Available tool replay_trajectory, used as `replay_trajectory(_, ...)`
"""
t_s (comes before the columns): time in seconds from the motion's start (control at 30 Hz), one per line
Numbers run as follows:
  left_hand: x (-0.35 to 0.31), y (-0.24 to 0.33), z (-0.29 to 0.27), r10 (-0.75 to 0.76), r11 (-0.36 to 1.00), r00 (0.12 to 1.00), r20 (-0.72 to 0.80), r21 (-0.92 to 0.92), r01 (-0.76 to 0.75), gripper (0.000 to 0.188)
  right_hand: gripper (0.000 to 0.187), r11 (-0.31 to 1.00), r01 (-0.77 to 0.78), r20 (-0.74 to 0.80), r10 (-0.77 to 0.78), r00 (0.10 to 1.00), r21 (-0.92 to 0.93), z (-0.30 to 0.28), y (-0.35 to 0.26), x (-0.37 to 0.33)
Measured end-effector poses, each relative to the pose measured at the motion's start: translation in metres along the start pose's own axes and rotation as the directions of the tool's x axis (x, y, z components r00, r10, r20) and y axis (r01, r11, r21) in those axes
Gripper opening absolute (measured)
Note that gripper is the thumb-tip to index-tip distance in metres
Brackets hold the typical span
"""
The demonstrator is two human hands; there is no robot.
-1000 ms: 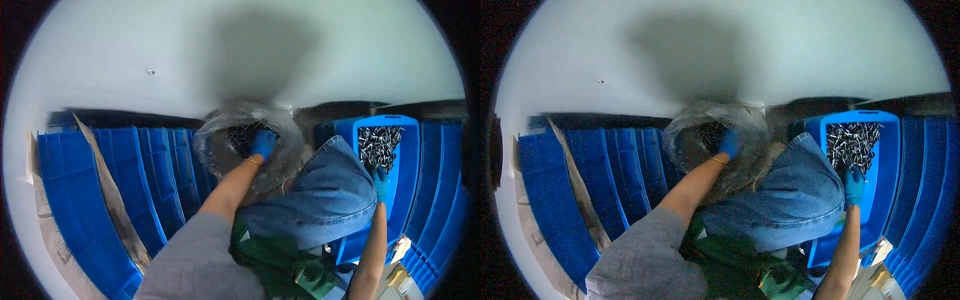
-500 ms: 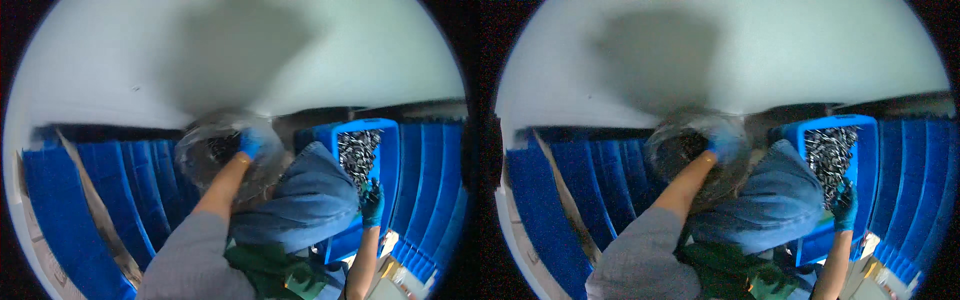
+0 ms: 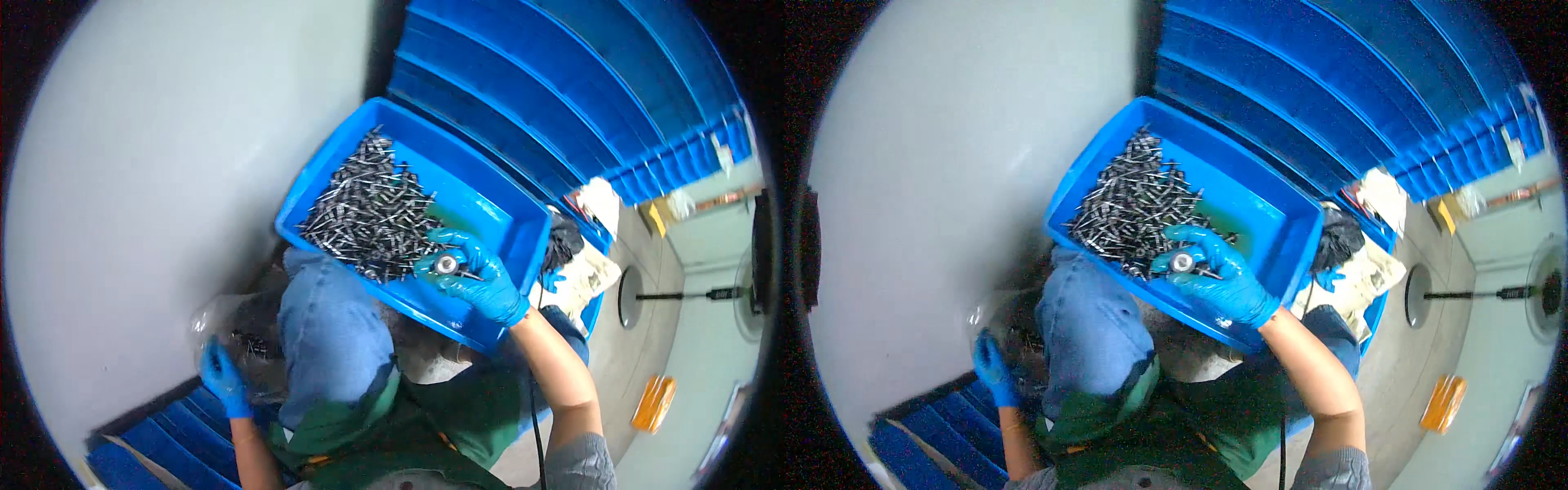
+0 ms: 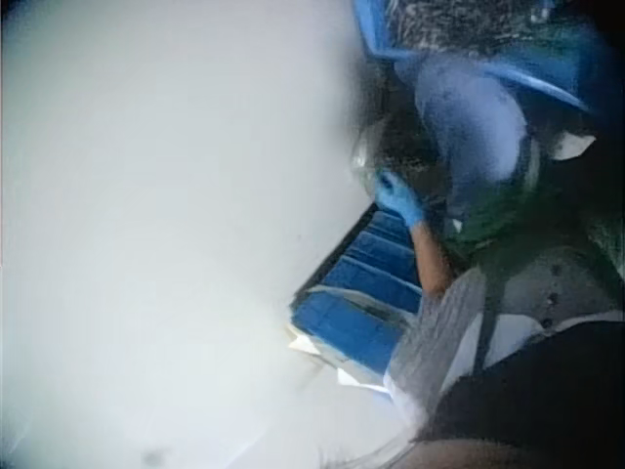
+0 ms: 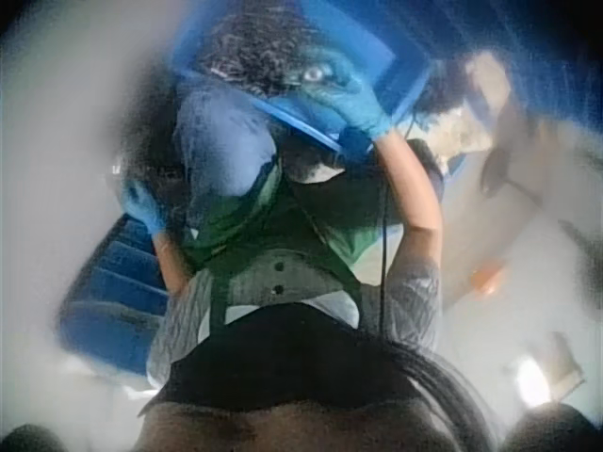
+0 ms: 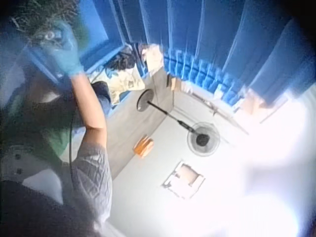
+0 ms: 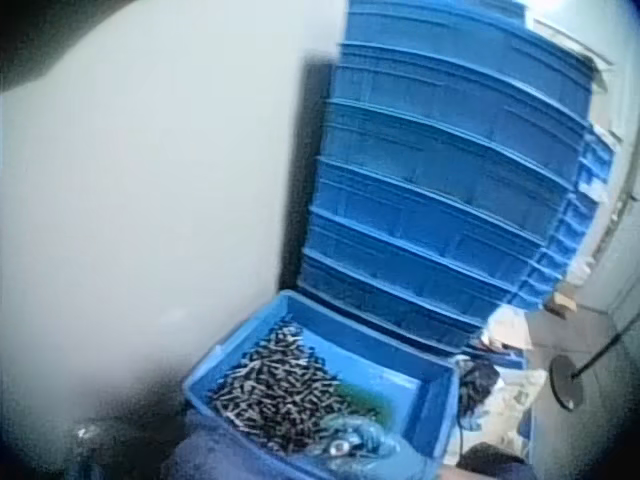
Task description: The person sits on the floor and repeatedly picks up small metal fasteners from a blue bin, inserts them into a cylindrical tool, and then removes them. The person continues this repetitive cycle throughout the clip.
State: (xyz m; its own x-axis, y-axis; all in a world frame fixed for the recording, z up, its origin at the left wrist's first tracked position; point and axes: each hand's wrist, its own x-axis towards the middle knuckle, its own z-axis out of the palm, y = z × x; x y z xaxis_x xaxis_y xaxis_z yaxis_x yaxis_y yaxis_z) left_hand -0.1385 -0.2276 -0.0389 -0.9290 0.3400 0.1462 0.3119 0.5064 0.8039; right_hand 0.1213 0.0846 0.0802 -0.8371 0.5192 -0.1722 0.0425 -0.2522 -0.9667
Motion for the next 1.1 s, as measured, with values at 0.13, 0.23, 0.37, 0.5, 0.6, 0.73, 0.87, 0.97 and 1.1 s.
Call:
replay_trajectory(0.13,0.018,0.134,0.005,0.001,0.992,0.999,-0.035,-0.126,-0.005,0.032,0.055,0.986,0.071,-0.022,-0.068,0.997,0.15,-0.004,-0.006,-0.023)
replay_trajectory(0.23,0.003,0.2,0.054,0.383,0.865,0.924,-0.012,-0.345,-0.364,0.035,0.06,0.981,0.119,-0.037,-0.114,0.993,0.152,-0.011,0.0,-0.031)
replay_trajectory(0.37,-0.033,0.255,0.119,0.63,0.73,0.646,0.432,-0.614,-0.301,0.057,0.061,0.98,0.174,-0.036,-0.171,0.985,0.093,-0.019,0.001,-0.033)
replay_trajectory(0.5,-0.054,0.287,0.151,0.69,0.724,0.462,0.558,-0.548,-0.419,0.059,0.061,0.941,0.332,-0.088,-0.337,0.938,-0.063,-0.029,0.01,-0.034)
replay_trajectory(0.6,-0.058,0.285,0.167,0.771,0.637,0.46,0.441,-0.544,-0.547,0.051,0.061,0.881,0.422,-0.093,-0.448,0.889,-0.214,-0.032,0.016,-0.035)
replay_trajectory(0.73,-0.06,0.285,0.163,0.733,0.68,0.443,0.516,-0.554,-0.48,0.038,0.054,0.906,0.403,-0.163,-0.42,0.893,-0.129,-0.031,0.017,-0.04)
replay_trajectory(0.87,-0.065,0.275,0.161,0.353,0.759,0.565,0.746,-0.581,0.293,0.027,0.045,0.837,0.439,-0.17,-0.509,0.844,-0.325,-0.031,0.019,-0.04)
replay_trajectory(0.97,-0.068,0.278,0.16,0.27,0.747,0.483,0.833,-0.498,0.441,0.019,0.045,0.681,0.45,-0.081,-0.596,0.799,-0.578,-0.03,0.016,-0.038)
replay_trajectory(1.1,-0.064,0.269,0.167,0.172,0.706,0.458,0.872,-0.434,0.56,0.022,0.05,0.541,0.394,0.023,-0.567,0.823,-0.743,-0.031,0.012,-0.043)
